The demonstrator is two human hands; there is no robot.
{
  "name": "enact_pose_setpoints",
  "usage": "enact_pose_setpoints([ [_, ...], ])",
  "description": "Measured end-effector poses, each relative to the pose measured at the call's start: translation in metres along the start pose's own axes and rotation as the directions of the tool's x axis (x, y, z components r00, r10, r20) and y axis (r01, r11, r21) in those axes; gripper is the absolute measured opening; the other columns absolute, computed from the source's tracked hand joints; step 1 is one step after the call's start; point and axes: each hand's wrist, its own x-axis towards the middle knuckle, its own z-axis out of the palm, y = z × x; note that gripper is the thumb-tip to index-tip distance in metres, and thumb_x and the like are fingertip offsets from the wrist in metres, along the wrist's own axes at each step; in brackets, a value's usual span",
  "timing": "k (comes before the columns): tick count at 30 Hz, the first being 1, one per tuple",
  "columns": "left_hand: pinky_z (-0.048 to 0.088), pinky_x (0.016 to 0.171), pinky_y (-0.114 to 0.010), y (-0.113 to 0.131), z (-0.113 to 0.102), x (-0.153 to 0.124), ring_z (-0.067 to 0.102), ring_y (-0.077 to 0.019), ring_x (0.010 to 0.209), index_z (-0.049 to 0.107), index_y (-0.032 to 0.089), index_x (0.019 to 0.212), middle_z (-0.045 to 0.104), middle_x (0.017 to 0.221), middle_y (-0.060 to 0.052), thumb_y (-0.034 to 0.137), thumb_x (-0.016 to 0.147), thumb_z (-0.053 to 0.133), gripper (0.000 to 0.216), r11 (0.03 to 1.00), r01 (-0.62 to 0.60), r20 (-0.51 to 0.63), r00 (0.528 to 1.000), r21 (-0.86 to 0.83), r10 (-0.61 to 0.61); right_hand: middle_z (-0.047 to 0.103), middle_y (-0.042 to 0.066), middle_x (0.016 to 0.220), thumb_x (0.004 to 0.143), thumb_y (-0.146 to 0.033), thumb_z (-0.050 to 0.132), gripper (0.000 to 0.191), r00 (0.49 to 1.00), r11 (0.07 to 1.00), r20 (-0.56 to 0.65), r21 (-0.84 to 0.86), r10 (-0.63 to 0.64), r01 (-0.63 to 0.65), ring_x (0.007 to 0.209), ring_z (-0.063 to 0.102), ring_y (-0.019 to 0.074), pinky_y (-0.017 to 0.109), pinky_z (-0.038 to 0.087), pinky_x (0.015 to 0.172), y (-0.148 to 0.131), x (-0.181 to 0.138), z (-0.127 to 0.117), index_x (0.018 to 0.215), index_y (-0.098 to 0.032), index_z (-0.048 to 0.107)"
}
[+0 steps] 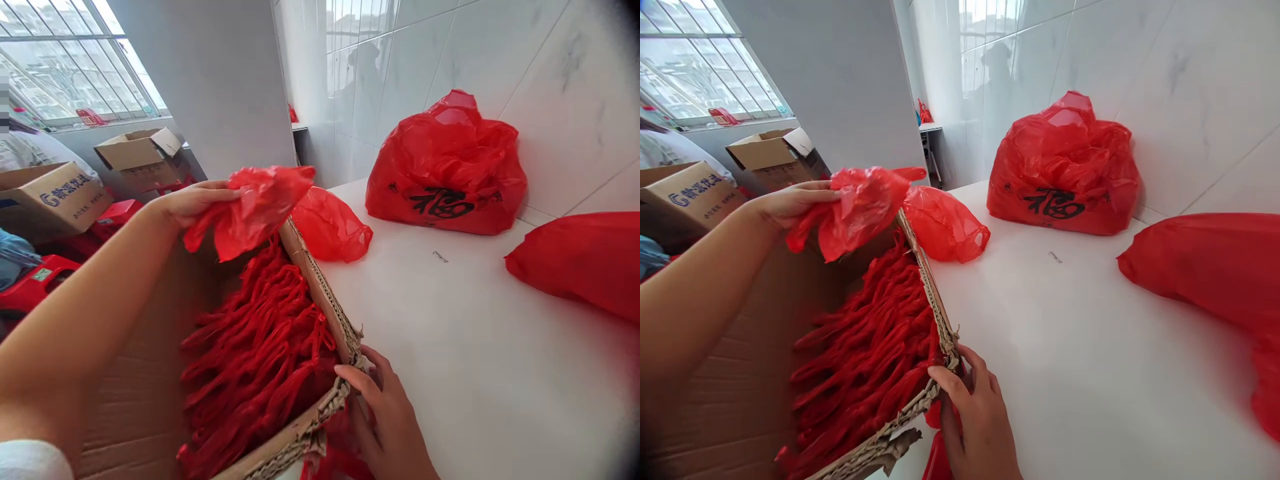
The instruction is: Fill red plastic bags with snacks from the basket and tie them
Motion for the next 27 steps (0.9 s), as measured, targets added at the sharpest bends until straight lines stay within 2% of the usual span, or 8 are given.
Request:
enact_pose_setpoints([
  [3, 0.054, 0.081, -0.034, -0.054, -0.039, 0.005, 0.065, -0.0167, 0.089, 0.039, 0.008, 0.138, 0.072, 0.102, -0.005, 0.042, 0.092, 0.054, 0.059, 0.98, 0.168, -0.007, 0.986, 0.103, -0.168, 0.039, 0.008, 0.139, 0.083, -0.01, 0.046, 0.049, 1.0, 1.0, -0.019, 0.012, 0.013, -0.013, 0.104, 0.059, 0.021, 0.035, 0.053, 0.084, 0.002, 0.0, 0.003, 0.124, -0.033, 0.058],
  [5, 0.055, 0.074, -0.033, -0.096, -0.047, 0.01, 0.065, -0.0154, 0.08, 0.045, 0.008, 0.132, 0.071, 0.089, -0.002, 0.039, 0.092, 0.056, 0.052, 0.942, 0.279, -0.012, 0.959, 0.187, -0.282, 0.039, 0.007, 0.139, 0.083, -0.01, 0.046, 0.048, 0.999, 0.999, -0.026, 0.031, 0.024, -0.024, 0.098, 0.061, 0.0189, 0.034, 0.054, 0.08, 0.003, 0.001, 0.004, 0.121, -0.035, 0.059],
  [7, 0.055, 0.068, -0.032, -0.14, -0.04, 0.013, 0.064, -0.0156, 0.074, 0.052, 0.01, 0.123, 0.068, 0.087, -0.003, 0.036, 0.093, 0.055, 0.04, 0.879, 0.379, -0.049, 0.923, 0.289, -0.382, 0.038, 0.006, 0.139, 0.083, -0.01, 0.046, 0.047, 0.999, 0.999, -0.023, 0.049, 0.023, -0.022, 0.095, 0.062, 0.0178, 0.033, 0.055, 0.079, 0.005, 0.001, 0.005, 0.12, -0.036, 0.06],
  [11, 0.056, 0.076, -0.038, -0.215, -0.003, 0.012, 0.064, -0.0222, 0.091, 0.061, 0.013, 0.112, 0.064, 0.108, -0.006, 0.034, 0.09, 0.06, 0.031, 0.746, 0.479, -0.051, 0.855, 0.464, -0.517, 0.04, 0.006, 0.137, 0.084, -0.008, 0.046, 0.048, 0.999, 0.999, -0.033, 0.049, 0.02, -0.019, 0.091, 0.062, 0.0165, 0.032, 0.055, 0.078, 0.007, 0.001, 0.008, 0.119, -0.037, 0.061],
  [15, 0.055, 0.08, -0.041, -0.247, 0.018, 0.012, 0.063, -0.0261, 0.096, 0.062, 0.013, 0.114, 0.063, 0.114, -0.006, 0.035, 0.088, 0.062, 0.033, 0.667, 0.48, -0.011, 0.816, 0.57, -0.577, 0.039, 0.006, 0.139, 0.082, -0.007, 0.047, 0.051, 0.999, 0.999, -0.042, 0.038, 0.021, -0.02, 0.093, 0.062, 0.0173, 0.033, 0.055, 0.078, 0.008, -0.001, 0.011, 0.12, -0.037, 0.06],
  [18, 0.055, 0.081, -0.042, -0.241, 0.008, 0.019, 0.063, -0.026, 0.098, 0.061, 0.013, 0.115, 0.062, 0.115, -0.006, 0.034, 0.089, 0.061, 0.034, 0.615, 0.481, -0.072, 0.82, 0.625, -0.568, 0.038, 0.006, 0.139, 0.082, -0.006, 0.046, 0.05, 0.999, 0.999, -0.037, 0.038, 0.014, -0.013, 0.092, 0.061, 0.0164, 0.032, 0.054, 0.079, 0.009, -0.002, 0.011, 0.119, -0.037, 0.061],
  [21, 0.054, 0.083, -0.043, -0.211, -0.01, 0.03, 0.062, -0.0247, 0.1, 0.06, 0.014, 0.116, 0.062, 0.116, -0.008, 0.034, 0.089, 0.061, 0.034, 0.569, 0.465, -0.183, 0.857, 0.678, -0.482, 0.038, 0.007, 0.138, 0.082, -0.007, 0.046, 0.049, 1.0, 0.998, -0.024, 0.06, 0.019, -0.018, 0.089, 0.061, 0.0157, 0.032, 0.054, 0.079, 0.01, 0.001, 0.01, 0.119, -0.035, 0.061],
  [27, 0.041, 0.099, -0.034, -0.07, 0.0, 0.05, 0.056, -0.0211, 0.114, 0.05, 0.022, 0.128, 0.063, 0.126, 0.001, 0.035, 0.096, 0.039, 0.036, 0.569, 0.253, -0.288, 0.957, 0.782, -0.03, 0.042, 0.003, 0.138, 0.076, -0.01, 0.052, 0.055, 0.999, 0.997, -0.018, 0.053, 0.05, -0.049, 0.106, 0.058, 0.0198, 0.037, 0.048, 0.092, -0.01, 0.011, 0.005, 0.123, -0.038, 0.059],
])
